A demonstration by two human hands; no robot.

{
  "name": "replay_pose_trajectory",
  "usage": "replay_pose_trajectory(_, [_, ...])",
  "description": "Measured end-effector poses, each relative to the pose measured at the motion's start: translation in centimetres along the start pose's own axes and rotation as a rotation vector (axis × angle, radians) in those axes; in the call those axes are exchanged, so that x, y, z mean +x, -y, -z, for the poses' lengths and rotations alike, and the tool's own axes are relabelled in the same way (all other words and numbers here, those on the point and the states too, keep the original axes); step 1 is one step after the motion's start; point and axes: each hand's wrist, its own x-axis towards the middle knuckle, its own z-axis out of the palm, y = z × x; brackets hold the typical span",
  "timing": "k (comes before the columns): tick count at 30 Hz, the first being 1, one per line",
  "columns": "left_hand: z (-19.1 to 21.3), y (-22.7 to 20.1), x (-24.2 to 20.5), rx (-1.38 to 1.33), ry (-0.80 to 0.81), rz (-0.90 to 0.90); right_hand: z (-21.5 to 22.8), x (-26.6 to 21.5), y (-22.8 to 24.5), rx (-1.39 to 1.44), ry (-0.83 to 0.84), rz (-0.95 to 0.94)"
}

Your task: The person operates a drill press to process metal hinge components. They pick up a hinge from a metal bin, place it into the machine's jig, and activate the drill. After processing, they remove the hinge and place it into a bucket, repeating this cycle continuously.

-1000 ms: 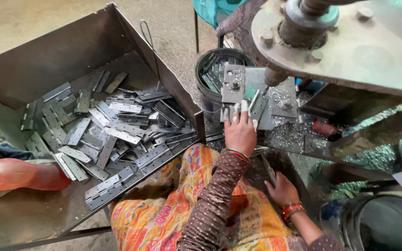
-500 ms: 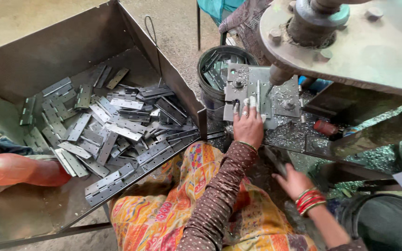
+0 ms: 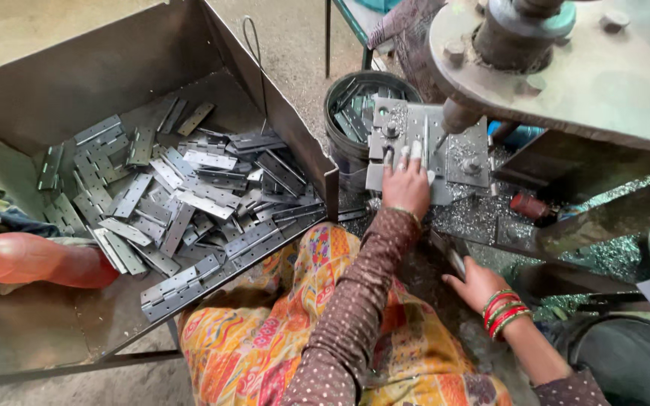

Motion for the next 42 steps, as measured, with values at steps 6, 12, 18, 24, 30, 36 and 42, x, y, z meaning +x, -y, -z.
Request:
replay_pose_trajectory(6, [-0.9, -0.2, 1.5, 0.059, -0.045, -0.029, -6.6, -1.0, 0.6, 0.175, -0.187, -0.045])
replay_pose_trajectory(12, [1.0, 0.2, -1.5, 0.011, -0.095, -0.06, -6.2, -0.1, -1.1, 0.279, -0.087, -0.015])
replay_pose_trajectory(18, [1.1, 0.6, 1.6, 0.063, 0.043, 0.001, -1.1, 0.2, -1.0, 0.072, -0.017, 0.001])
replay_pose_trajectory(24, [0.3, 0.5, 2.6, 0.022, 0.021, 0.016, -8.5, -0.6, -0.6, 0.134, -0.257, -0.029])
replay_pose_trajectory(30, [3.1, 1.9, -3.9, -0.099, -0.308, -0.105, -9.4, 0.3, -1.8, 0.073, -0.365, 0.298])
replay_pose_trajectory(36, [3.7, 9.4, -15.2, -0.281, -0.489, 0.236, 1.6, 0.5, -1.6, 0.267, 0.136, -0.174])
replay_pose_trajectory(42, [2.6, 23.1, -17.8, 0.176, -0.315, 0.669, 6.1, 1.1, 0.3, 0.227, 0.173, -0.138])
